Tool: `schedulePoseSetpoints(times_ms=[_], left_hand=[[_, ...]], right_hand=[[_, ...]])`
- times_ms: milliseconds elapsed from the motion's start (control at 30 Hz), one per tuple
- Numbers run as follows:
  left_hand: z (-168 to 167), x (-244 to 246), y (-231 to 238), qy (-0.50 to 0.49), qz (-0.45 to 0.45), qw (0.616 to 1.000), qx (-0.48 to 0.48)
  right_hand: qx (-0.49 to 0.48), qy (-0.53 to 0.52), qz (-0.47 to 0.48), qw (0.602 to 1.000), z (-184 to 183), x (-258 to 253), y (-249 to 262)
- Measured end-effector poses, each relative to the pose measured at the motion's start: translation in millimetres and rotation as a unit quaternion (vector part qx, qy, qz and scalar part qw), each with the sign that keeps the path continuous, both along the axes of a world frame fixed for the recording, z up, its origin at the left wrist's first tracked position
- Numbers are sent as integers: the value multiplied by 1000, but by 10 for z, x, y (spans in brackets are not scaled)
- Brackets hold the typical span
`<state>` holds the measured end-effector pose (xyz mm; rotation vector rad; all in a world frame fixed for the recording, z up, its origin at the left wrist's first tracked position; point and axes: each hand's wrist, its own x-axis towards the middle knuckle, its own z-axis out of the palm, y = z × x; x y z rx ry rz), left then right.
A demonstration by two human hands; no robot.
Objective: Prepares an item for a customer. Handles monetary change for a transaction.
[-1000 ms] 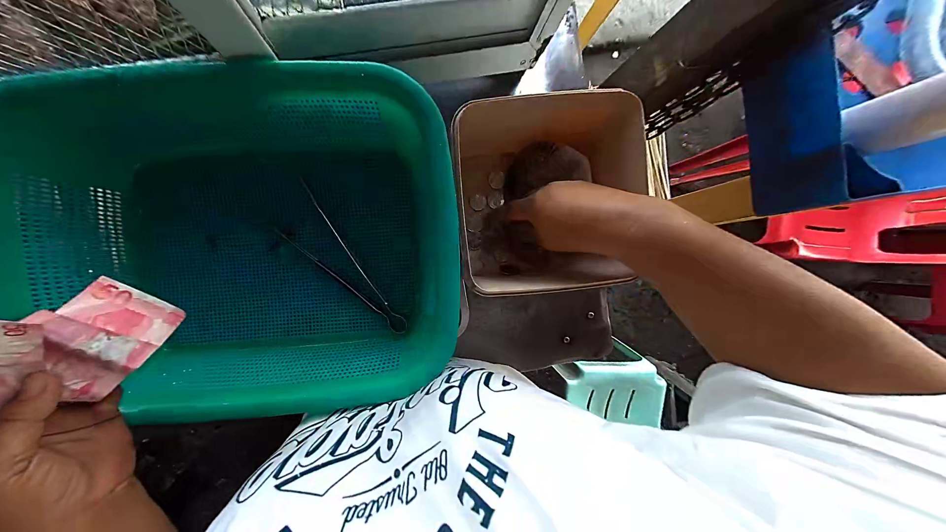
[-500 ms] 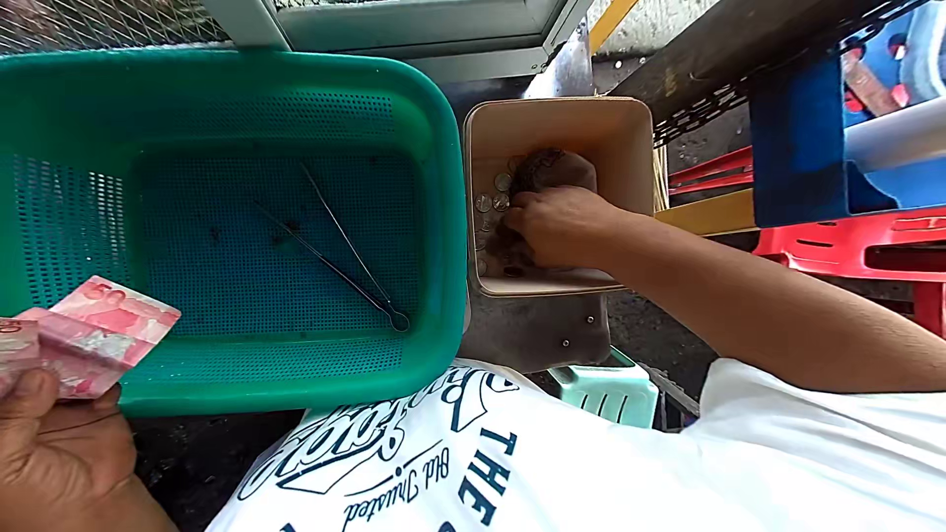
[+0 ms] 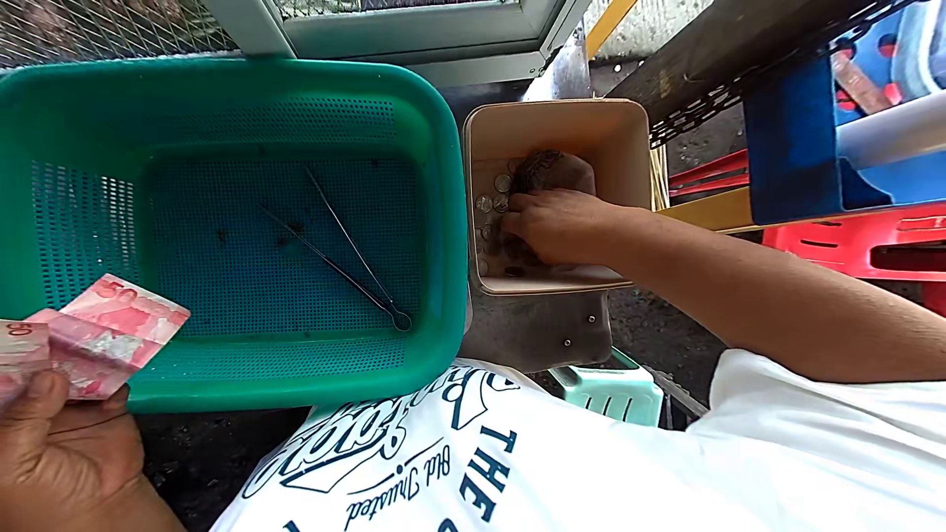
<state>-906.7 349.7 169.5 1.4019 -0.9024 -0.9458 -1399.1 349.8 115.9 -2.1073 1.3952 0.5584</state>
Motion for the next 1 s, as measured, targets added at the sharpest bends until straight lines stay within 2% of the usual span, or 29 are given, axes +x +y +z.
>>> schedulePoseSetpoints(times_ms=[367, 767, 833, 900, 967, 1000], left_hand=[[10, -78, -18, -7, 6, 1000, 5], [-39, 17, -6, 19, -3, 1000, -10], [-52, 53, 0, 21, -9, 1000, -13], [-54, 74, 5, 19, -8, 1000, -12], [-49, 83, 8, 15, -8, 1000, -13], [-41, 73, 8, 13, -8, 1000, -13]], right_hand=[[-50, -20, 12, 998, -107, 4, 51], [-2, -50, -8, 999, -125, 63, 19], [31, -70, -41, 996, -56, 54, -12], [46, -139, -108, 983, 63, 31, -42], [19, -276, -218, 936, 116, -41, -37], [44, -349, -297, 888, 161, -59, -44]])
